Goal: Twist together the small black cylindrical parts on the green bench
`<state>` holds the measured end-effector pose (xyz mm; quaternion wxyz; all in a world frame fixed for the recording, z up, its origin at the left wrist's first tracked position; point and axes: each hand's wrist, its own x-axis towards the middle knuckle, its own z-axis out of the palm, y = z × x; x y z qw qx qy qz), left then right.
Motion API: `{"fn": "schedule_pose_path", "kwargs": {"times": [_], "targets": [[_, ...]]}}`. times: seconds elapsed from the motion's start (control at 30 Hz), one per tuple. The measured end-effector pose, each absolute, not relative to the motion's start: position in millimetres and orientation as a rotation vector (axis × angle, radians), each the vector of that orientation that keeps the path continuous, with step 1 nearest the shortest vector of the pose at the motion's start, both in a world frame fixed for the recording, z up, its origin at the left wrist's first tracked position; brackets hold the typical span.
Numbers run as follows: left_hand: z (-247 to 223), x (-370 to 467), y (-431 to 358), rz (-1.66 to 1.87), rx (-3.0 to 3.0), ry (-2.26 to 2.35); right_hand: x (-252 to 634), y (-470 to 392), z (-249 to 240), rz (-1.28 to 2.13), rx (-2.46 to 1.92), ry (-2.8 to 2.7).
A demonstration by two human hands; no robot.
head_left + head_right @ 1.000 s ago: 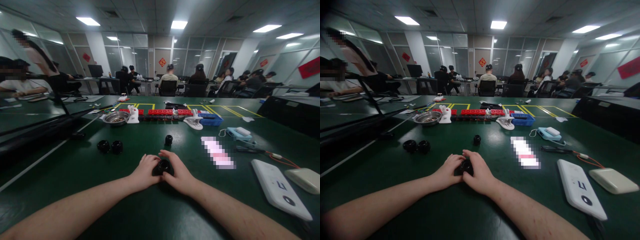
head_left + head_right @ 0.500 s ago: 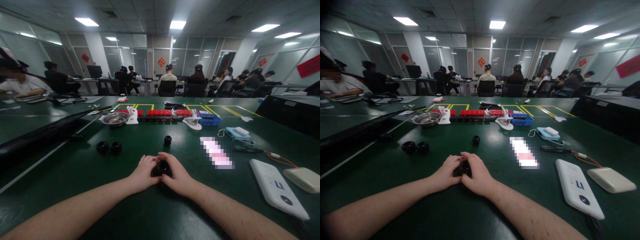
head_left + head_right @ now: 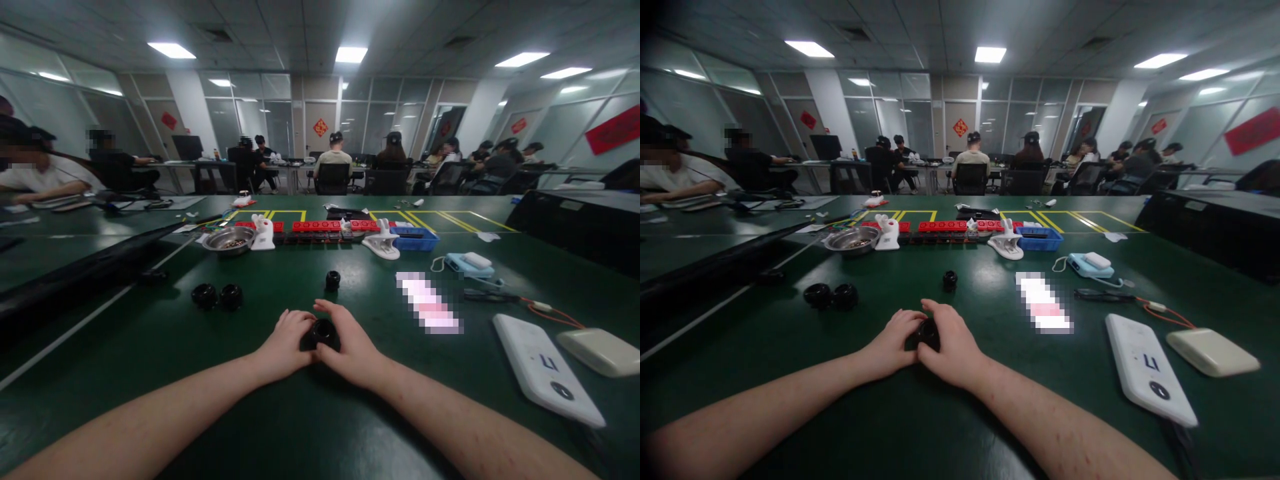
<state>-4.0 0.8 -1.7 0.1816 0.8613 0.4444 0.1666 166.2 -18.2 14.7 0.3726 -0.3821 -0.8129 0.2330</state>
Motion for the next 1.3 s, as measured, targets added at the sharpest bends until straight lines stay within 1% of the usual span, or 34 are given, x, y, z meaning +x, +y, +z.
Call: {"fn": "schedule_pose_path", "kwargs": {"times": [0.2, 0.47, 0.7, 0.97, 1.2, 1.3], "targets": [[3.5, -3.2, -1.3, 0.466, 2.426, 1.247, 162.3, -16.2, 14.8, 0.494, -1.176, -1.983], [7.6, -1.6, -3.1, 0.436, 2.422, 1.263, 165.6, -17.4, 12.2, 0.578, -0.994, -2.092], [7.4, -1.7, -3.0, 0.44, 2.424, 1.254, 162.3, -16.0, 15.4, 0.521, -1.146, -2.029], [5.9, -2.4, -2.4, 0.445, 2.423, 1.25, 165.2, -17.6, 9.8, 0.57, -0.974, -2.084], [4.2, -3.7, -2.4, 0.462, 2.416, 1.241, 162.1, -16.4, 13.9, 0.51, -1.114, -2.0], [4.0, -3.2, -2.3, 0.47, 2.42, 1.235, 163.1, -16.7, 13.2, 0.548, -1.073, -2.023]]}}
